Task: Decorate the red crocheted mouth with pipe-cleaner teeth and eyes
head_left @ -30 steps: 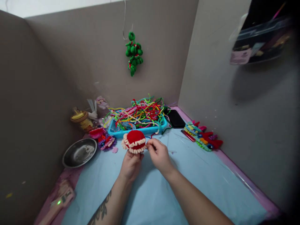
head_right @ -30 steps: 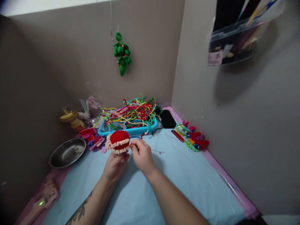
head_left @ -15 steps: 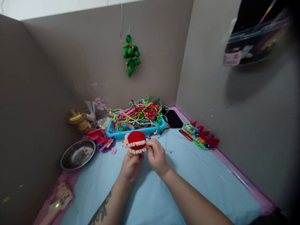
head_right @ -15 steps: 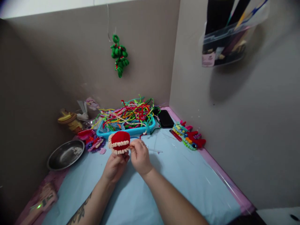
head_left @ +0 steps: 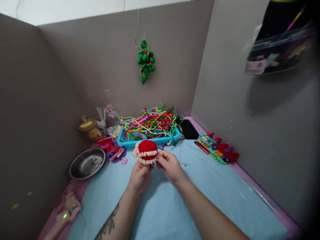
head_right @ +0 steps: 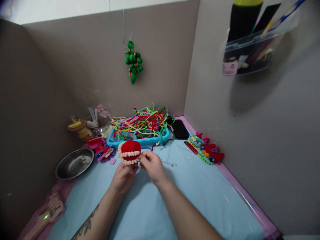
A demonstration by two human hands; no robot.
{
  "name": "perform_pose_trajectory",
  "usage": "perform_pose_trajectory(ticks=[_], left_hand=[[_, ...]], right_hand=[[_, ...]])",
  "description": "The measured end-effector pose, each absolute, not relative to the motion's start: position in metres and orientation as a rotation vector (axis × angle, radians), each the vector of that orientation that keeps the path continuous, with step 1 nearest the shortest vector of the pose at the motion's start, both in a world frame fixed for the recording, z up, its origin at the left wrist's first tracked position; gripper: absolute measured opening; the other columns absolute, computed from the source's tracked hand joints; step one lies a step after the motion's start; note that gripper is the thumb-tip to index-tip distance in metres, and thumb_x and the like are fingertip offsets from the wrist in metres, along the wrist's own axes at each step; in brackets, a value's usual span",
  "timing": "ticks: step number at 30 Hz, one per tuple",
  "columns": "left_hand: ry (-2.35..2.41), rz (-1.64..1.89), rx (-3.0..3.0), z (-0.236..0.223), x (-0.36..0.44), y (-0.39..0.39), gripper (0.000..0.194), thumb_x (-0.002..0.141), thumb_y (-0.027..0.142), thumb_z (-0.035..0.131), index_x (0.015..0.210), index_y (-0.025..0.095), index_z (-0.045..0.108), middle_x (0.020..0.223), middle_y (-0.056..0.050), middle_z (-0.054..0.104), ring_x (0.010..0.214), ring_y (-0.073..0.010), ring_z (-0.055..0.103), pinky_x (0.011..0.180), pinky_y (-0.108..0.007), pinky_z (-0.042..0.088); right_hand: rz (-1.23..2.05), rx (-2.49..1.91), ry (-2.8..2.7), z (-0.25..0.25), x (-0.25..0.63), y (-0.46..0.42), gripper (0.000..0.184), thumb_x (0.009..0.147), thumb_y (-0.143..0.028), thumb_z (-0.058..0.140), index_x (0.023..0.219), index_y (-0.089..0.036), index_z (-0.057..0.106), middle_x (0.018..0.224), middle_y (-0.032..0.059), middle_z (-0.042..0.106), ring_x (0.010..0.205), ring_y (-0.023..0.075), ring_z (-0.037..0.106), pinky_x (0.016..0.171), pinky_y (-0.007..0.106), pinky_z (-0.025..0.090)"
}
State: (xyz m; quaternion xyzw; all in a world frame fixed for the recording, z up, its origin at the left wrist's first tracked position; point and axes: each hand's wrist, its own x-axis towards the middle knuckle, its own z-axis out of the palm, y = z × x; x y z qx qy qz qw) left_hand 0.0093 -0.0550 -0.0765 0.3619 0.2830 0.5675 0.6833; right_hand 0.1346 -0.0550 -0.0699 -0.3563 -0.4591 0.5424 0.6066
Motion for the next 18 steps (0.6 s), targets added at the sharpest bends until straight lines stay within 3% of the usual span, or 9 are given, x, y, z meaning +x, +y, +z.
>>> perform_pose_trajectory(ticks=[7, 18], left_hand=[[0.711, 1.304, 0.831, -0.0792, 0.0073, -0.0505, 0.036, 0.059, 0.032, 0.079, 0.089, 0.016, 0.066, 0.080, -0.003, 0.064, 0.067, -0.0115, 0.051, 0.064, -0.022, 0.039], [0.686, 1.289, 0.866, -0.0846, 0.0087, -0.0533, 0.028, 0.066, 0.028, 0.075, 0.090, 0.017, 0.066, 0.083, -0.002, 0.063, 0.071, -0.0117, 0.052, 0.071, -0.024, 0.039]], right_hand=[[1.194, -0.932, -1.064, -0.0678, 0.1363, -0.0554, 0.029, 0.077, -0.042, 0.061, 0.064, -0.017, 0.057, 0.054, -0.0038, 0.050, 0.048, 0.0089, 0.041, 0.048, 0.022, 0.032], [1.393, -0.808, -0.831, -0.0634, 0.1373, -0.0547, 0.031, 0.063, -0.041, 0.074, 0.059, -0.015, 0.058, 0.046, -0.0051, 0.047, 0.042, 0.0058, 0.036, 0.042, 0.020, 0.026]])
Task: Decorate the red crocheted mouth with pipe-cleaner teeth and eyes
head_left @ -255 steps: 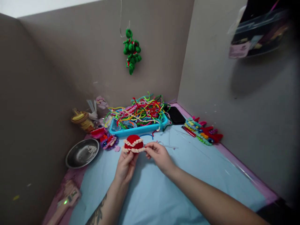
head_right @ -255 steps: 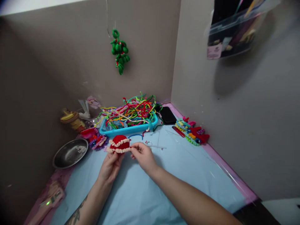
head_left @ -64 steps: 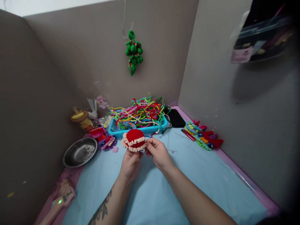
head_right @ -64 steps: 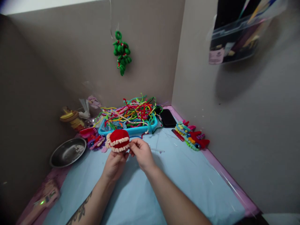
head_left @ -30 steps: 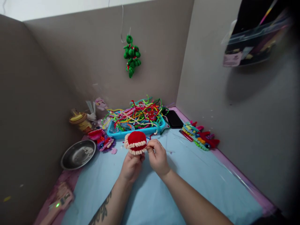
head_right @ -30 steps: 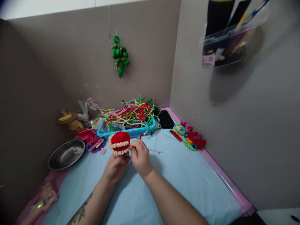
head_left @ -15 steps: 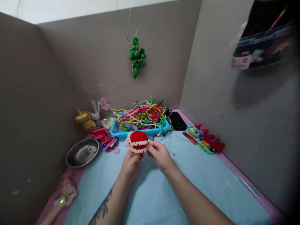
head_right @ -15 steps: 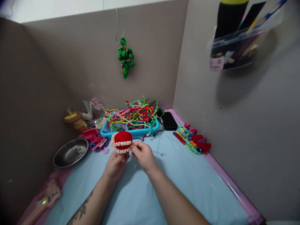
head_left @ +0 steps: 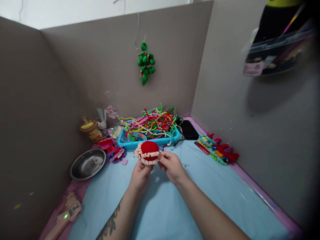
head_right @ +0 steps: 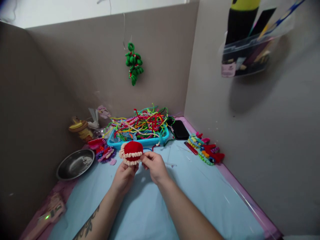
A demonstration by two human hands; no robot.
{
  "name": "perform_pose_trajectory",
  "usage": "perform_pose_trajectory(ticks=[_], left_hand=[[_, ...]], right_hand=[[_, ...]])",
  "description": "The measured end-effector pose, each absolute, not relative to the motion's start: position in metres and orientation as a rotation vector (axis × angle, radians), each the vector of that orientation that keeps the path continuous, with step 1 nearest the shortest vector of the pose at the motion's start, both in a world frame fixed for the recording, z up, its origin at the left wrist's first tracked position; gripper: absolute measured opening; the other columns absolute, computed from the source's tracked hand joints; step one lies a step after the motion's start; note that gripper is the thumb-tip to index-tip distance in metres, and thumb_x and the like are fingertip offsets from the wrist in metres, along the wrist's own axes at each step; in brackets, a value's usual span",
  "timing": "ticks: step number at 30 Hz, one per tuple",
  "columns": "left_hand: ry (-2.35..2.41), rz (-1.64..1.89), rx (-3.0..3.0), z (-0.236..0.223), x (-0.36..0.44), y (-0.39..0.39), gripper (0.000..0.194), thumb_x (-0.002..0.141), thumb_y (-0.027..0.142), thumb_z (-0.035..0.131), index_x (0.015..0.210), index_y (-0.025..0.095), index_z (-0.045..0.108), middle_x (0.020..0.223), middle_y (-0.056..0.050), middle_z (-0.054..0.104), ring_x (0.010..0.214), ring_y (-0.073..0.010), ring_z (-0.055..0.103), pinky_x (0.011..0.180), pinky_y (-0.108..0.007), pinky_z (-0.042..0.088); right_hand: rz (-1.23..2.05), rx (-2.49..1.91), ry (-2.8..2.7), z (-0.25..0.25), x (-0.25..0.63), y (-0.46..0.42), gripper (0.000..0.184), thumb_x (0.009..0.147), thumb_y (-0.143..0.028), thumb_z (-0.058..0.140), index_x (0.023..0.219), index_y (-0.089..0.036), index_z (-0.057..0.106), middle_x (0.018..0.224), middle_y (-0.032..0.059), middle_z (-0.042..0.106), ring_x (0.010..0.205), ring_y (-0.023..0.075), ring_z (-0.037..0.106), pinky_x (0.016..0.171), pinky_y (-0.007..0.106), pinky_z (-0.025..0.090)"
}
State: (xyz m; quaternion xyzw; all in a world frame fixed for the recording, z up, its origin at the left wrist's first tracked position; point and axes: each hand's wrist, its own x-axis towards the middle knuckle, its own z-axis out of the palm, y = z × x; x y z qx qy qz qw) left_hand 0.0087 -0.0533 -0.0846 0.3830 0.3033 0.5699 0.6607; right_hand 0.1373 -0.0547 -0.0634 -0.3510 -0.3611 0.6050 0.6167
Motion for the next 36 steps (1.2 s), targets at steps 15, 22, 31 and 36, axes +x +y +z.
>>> perform_pose_trajectory(ticks=[15, 22, 31, 36], left_hand=[[0.675, 1.220, 0.804, -0.082, 0.013, -0.057, 0.031, 0.060, 0.034, 0.079, 0.076, 0.014, 0.062, 0.067, 0.000, 0.058, 0.061, -0.0105, 0.047, 0.060, -0.024, 0.036], [0.661, 1.227, 0.749, -0.083, 0.013, -0.056, 0.029, 0.061, 0.031, 0.079, 0.079, 0.013, 0.063, 0.070, -0.002, 0.059, 0.064, -0.0112, 0.051, 0.062, -0.023, 0.039], [0.665, 1.292, 0.759, -0.084, 0.010, -0.053, 0.030, 0.065, 0.027, 0.076, 0.090, 0.015, 0.064, 0.075, -0.002, 0.063, 0.063, -0.0092, 0.054, 0.061, -0.020, 0.041], [0.693, 1.386, 0.787, -0.080, 0.015, -0.055, 0.046, 0.061, 0.020, 0.077, 0.104, 0.019, 0.062, 0.101, -0.006, 0.066, 0.086, -0.0157, 0.061, 0.077, -0.024, 0.045]], right_hand=[[1.618, -0.639, -0.520, -0.068, 0.132, -0.053, 0.035, 0.052, -0.036, 0.083, 0.060, -0.014, 0.057, 0.050, -0.0054, 0.044, 0.042, 0.0030, 0.032, 0.037, 0.016, 0.019], [1.663, -0.648, -0.508, -0.069, 0.132, -0.055, 0.036, 0.054, -0.039, 0.082, 0.061, -0.015, 0.056, 0.049, -0.0059, 0.042, 0.044, 0.0034, 0.033, 0.037, 0.015, 0.018], [1.610, -0.784, -0.662, -0.069, 0.138, -0.052, 0.037, 0.055, -0.041, 0.080, 0.059, -0.015, 0.054, 0.048, -0.0065, 0.042, 0.041, 0.0028, 0.030, 0.037, 0.017, 0.018], [1.619, -0.788, -0.589, -0.072, 0.124, -0.055, 0.038, 0.053, -0.042, 0.079, 0.063, -0.015, 0.055, 0.050, -0.0072, 0.041, 0.043, 0.0036, 0.030, 0.037, 0.016, 0.018]])
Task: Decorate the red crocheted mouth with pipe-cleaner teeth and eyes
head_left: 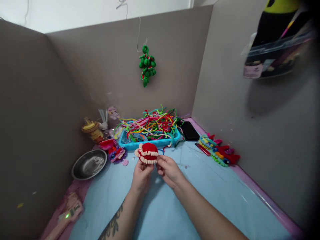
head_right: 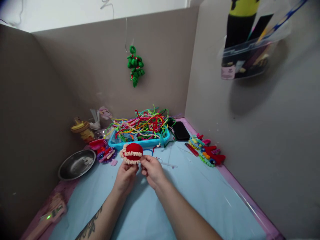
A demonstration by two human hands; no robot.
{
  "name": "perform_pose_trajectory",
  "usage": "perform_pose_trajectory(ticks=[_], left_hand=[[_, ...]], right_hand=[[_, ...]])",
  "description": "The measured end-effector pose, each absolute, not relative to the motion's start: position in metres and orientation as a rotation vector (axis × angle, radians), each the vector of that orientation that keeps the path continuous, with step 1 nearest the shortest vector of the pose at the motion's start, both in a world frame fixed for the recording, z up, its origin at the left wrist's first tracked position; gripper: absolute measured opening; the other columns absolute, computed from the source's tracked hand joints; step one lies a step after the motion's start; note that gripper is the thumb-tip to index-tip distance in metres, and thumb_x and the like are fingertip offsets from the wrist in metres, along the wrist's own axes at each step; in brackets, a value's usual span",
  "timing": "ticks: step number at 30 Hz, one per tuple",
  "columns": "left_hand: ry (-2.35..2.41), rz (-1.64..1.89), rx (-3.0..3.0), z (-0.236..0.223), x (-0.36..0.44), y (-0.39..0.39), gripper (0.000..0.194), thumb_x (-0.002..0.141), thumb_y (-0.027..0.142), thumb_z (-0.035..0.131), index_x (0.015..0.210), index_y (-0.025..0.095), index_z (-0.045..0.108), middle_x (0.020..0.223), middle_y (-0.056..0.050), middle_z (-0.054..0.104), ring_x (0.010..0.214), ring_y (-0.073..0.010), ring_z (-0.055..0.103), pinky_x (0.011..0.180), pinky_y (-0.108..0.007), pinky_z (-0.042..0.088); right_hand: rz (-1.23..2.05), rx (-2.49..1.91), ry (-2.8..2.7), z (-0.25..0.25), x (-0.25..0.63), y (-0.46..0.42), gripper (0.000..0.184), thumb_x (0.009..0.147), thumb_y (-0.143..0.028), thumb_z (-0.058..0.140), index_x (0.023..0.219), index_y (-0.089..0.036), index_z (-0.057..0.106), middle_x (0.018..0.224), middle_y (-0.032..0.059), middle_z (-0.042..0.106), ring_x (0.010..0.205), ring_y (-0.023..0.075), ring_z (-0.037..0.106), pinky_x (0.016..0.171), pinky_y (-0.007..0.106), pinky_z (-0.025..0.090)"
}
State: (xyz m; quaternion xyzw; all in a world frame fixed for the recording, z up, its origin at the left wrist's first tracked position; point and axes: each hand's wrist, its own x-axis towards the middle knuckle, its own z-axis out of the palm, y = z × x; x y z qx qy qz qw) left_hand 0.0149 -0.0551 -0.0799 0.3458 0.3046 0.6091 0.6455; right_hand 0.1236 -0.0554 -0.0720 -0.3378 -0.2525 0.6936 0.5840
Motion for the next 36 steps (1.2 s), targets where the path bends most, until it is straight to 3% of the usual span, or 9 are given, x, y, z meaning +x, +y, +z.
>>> perform_pose_trajectory(ticks=[7, 12, 18, 26, 36], left_hand=[[0.774, 1.448, 0.740, -0.077, 0.019, -0.056, 0.039, 0.064, 0.018, 0.073, 0.102, 0.020, 0.063, 0.102, -0.005, 0.067, 0.090, -0.0155, 0.062, 0.079, -0.024, 0.046], [0.787, 1.470, 0.691, -0.082, 0.020, -0.054, 0.039, 0.064, 0.020, 0.074, 0.102, 0.019, 0.063, 0.099, -0.005, 0.068, 0.091, -0.0163, 0.062, 0.080, -0.024, 0.046], [0.811, 1.481, 0.713, -0.082, 0.020, -0.054, 0.039, 0.064, 0.021, 0.074, 0.102, 0.019, 0.063, 0.094, -0.004, 0.069, 0.089, -0.0165, 0.063, 0.082, -0.027, 0.046], [0.830, 1.485, 0.744, -0.079, 0.022, -0.055, 0.037, 0.066, 0.018, 0.072, 0.102, 0.017, 0.063, 0.095, -0.005, 0.069, 0.092, -0.0175, 0.063, 0.085, -0.028, 0.045], [0.698, 1.471, 0.648, -0.080, 0.018, -0.054, 0.039, 0.069, 0.021, 0.071, 0.107, 0.020, 0.062, 0.108, -0.005, 0.066, 0.096, -0.0169, 0.061, 0.086, -0.027, 0.045]], right_hand=[[1.436, -0.918, -0.658, -0.083, 0.107, -0.056, 0.034, 0.065, -0.047, 0.067, 0.064, -0.018, 0.050, 0.050, -0.0077, 0.040, 0.041, 0.0056, 0.031, 0.037, 0.018, 0.022], [0.868, -1.131, -1.087, -0.084, 0.112, -0.058, 0.013, 0.077, -0.029, 0.056, 0.071, -0.018, 0.057, 0.067, 0.0002, 0.057, 0.062, 0.0130, 0.051, 0.058, 0.024, 0.041], [0.462, -1.243, -1.404, -0.080, 0.119, -0.059, 0.013, 0.079, -0.016, 0.049, 0.070, -0.019, 0.059, 0.071, 0.0021, 0.057, 0.066, 0.0150, 0.053, 0.063, 0.026, 0.040], [0.311, -1.248, -1.516, -0.085, 0.123, -0.056, 0.014, 0.081, -0.012, 0.046, 0.075, -0.019, 0.057, 0.075, 0.0038, 0.057, 0.071, 0.0167, 0.053, 0.068, 0.028, 0.041], [0.345, -1.171, -1.584, -0.084, 0.124, -0.057, 0.014, 0.084, -0.012, 0.045, 0.081, -0.018, 0.058, 0.080, 0.0059, 0.058, 0.079, 0.0184, 0.055, 0.073, 0.030, 0.043]])
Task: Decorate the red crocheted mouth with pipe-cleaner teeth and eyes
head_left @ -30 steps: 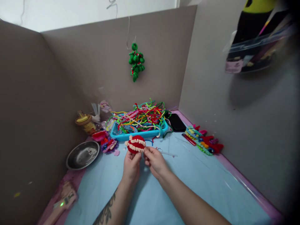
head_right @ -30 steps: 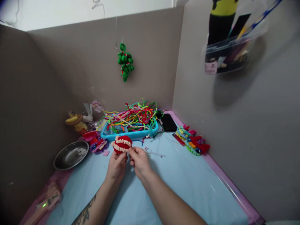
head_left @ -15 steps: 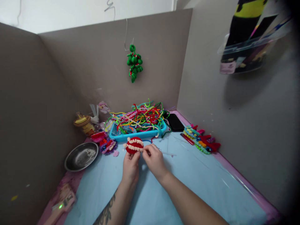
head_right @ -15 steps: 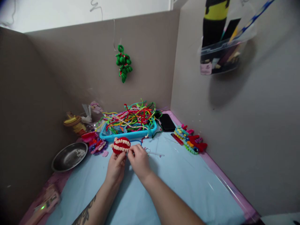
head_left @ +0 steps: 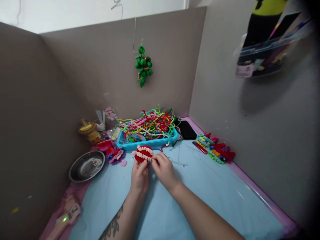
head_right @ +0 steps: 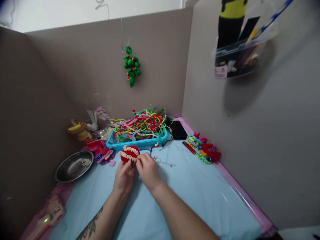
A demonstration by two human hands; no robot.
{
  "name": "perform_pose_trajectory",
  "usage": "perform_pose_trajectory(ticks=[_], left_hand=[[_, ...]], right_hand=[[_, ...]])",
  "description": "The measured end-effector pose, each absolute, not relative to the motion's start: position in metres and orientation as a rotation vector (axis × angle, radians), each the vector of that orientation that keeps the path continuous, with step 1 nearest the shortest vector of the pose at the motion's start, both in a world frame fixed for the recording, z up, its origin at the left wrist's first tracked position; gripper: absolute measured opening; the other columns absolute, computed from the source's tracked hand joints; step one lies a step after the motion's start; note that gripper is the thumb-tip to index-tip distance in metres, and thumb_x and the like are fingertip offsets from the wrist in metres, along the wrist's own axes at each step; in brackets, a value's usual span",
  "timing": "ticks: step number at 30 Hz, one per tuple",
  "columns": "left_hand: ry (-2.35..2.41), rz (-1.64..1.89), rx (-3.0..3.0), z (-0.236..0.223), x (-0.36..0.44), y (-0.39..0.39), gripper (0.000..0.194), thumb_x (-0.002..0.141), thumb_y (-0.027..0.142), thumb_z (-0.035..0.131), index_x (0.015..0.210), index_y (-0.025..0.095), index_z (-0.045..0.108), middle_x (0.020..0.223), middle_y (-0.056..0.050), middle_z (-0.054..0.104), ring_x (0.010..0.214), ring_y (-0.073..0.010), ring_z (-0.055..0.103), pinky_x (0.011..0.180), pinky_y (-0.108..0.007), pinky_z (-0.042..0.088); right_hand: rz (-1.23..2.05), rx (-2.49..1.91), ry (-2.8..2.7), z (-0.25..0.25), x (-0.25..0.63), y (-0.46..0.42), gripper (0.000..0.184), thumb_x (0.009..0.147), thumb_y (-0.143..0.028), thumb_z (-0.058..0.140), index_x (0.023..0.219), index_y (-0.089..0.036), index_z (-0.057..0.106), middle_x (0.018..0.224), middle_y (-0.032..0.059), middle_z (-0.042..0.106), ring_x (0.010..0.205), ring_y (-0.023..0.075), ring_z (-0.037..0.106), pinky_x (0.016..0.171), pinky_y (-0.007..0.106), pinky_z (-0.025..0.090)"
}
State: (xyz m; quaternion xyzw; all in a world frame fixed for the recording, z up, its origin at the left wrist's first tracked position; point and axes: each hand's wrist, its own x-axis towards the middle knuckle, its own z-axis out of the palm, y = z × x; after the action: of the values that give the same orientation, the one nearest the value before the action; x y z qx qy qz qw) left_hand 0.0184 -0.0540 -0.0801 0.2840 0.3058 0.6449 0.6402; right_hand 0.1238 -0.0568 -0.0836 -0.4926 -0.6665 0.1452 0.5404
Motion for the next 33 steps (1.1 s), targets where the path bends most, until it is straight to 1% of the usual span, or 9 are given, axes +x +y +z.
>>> perform_pose_trajectory(ticks=[5, 10, 13, 17, 20, 27, 30, 33], left_hand=[[0.664, 1.488, 0.594, -0.080, 0.018, -0.053, 0.039, 0.072, 0.024, 0.069, 0.111, 0.021, 0.060, 0.108, -0.004, 0.066, 0.095, -0.0153, 0.062, 0.083, -0.025, 0.046], [0.704, 1.477, 0.527, -0.086, 0.017, -0.049, 0.031, 0.070, 0.024, 0.070, 0.100, 0.019, 0.065, 0.093, -0.003, 0.070, 0.084, -0.0136, 0.064, 0.078, -0.023, 0.048], [0.728, 1.467, 0.516, -0.085, 0.017, -0.049, 0.028, 0.069, 0.024, 0.071, 0.095, 0.019, 0.066, 0.089, -0.002, 0.071, 0.079, -0.0126, 0.066, 0.076, -0.023, 0.049], [0.716, 1.492, 0.584, -0.082, 0.019, -0.050, 0.033, 0.070, 0.022, 0.071, 0.103, 0.020, 0.064, 0.101, -0.004, 0.069, 0.089, -0.0148, 0.065, 0.081, -0.025, 0.048], [0.700, 1.517, 0.623, -0.084, 0.018, -0.050, 0.037, 0.071, 0.022, 0.071, 0.107, 0.021, 0.062, 0.108, -0.005, 0.067, 0.095, -0.0157, 0.063, 0.084, -0.025, 0.048], [0.687, 1.521, 0.642, -0.085, 0.016, -0.050, 0.036, 0.070, 0.023, 0.072, 0.105, 0.021, 0.063, 0.110, -0.005, 0.066, 0.099, -0.0169, 0.062, 0.089, -0.028, 0.047], [0.694, 1.497, 0.646, -0.083, 0.017, -0.051, 0.040, 0.070, 0.025, 0.073, 0.108, 0.021, 0.062, 0.112, -0.007, 0.065, 0.100, -0.0182, 0.062, 0.090, -0.030, 0.047], [0.707, 1.474, 0.648, -0.082, 0.017, -0.052, 0.045, 0.069, 0.026, 0.073, 0.112, 0.021, 0.060, 0.113, -0.007, 0.064, 0.099, -0.0181, 0.062, 0.089, -0.029, 0.047]], right_hand=[[0.305, -1.180, -1.604, -0.086, 0.120, -0.058, 0.016, 0.085, -0.012, 0.044, 0.082, -0.019, 0.058, 0.080, 0.0058, 0.058, 0.078, 0.0183, 0.054, 0.073, 0.030, 0.042], [0.312, -1.196, -1.614, -0.085, 0.116, -0.059, 0.016, 0.085, -0.014, 0.044, 0.082, -0.019, 0.059, 0.079, 0.0058, 0.059, 0.078, 0.0182, 0.054, 0.073, 0.029, 0.041], [0.391, -1.219, -1.553, -0.084, 0.114, -0.059, 0.014, 0.081, -0.014, 0.047, 0.076, -0.020, 0.059, 0.076, 0.0039, 0.058, 0.074, 0.0170, 0.054, 0.068, 0.027, 0.041], [0.575, -1.270, -1.405, -0.084, 0.113, -0.058, 0.013, 0.075, -0.014, 0.050, 0.065, -0.020, 0.056, 0.066, 0.0001, 0.057, 0.064, 0.0146, 0.052, 0.060, 0.025, 0.038], [0.683, -1.284, -1.370, -0.083, 0.115, -0.057, 0.013, 0.073, -0.015, 0.051, 0.061, -0.019, 0.055, 0.060, -0.0014, 0.055, 0.059, 0.0139, 0.050, 0.056, 0.024, 0.036], [0.596, -1.251, -1.393, -0.079, 0.123, -0.055, 0.014, 0.075, -0.015, 0.049, 0.063, -0.019, 0.056, 0.064, -0.0003, 0.055, 0.062, 0.0143, 0.050, 0.057, 0.025, 0.036], [0.614, -1.246, -1.404, -0.080, 0.125, -0.053, 0.013, 0.075, -0.015, 0.048, 0.065, -0.019, 0.057, 0.067, 0.0004, 0.057, 0.063, 0.0145, 0.051, 0.058, 0.025, 0.037], [0.580, -1.234, -1.433, -0.081, 0.126, -0.052, 0.014, 0.076, -0.015, 0.048, 0.067, -0.019, 0.057, 0.069, 0.0010, 0.057, 0.065, 0.0153, 0.052, 0.060, 0.025, 0.038]])
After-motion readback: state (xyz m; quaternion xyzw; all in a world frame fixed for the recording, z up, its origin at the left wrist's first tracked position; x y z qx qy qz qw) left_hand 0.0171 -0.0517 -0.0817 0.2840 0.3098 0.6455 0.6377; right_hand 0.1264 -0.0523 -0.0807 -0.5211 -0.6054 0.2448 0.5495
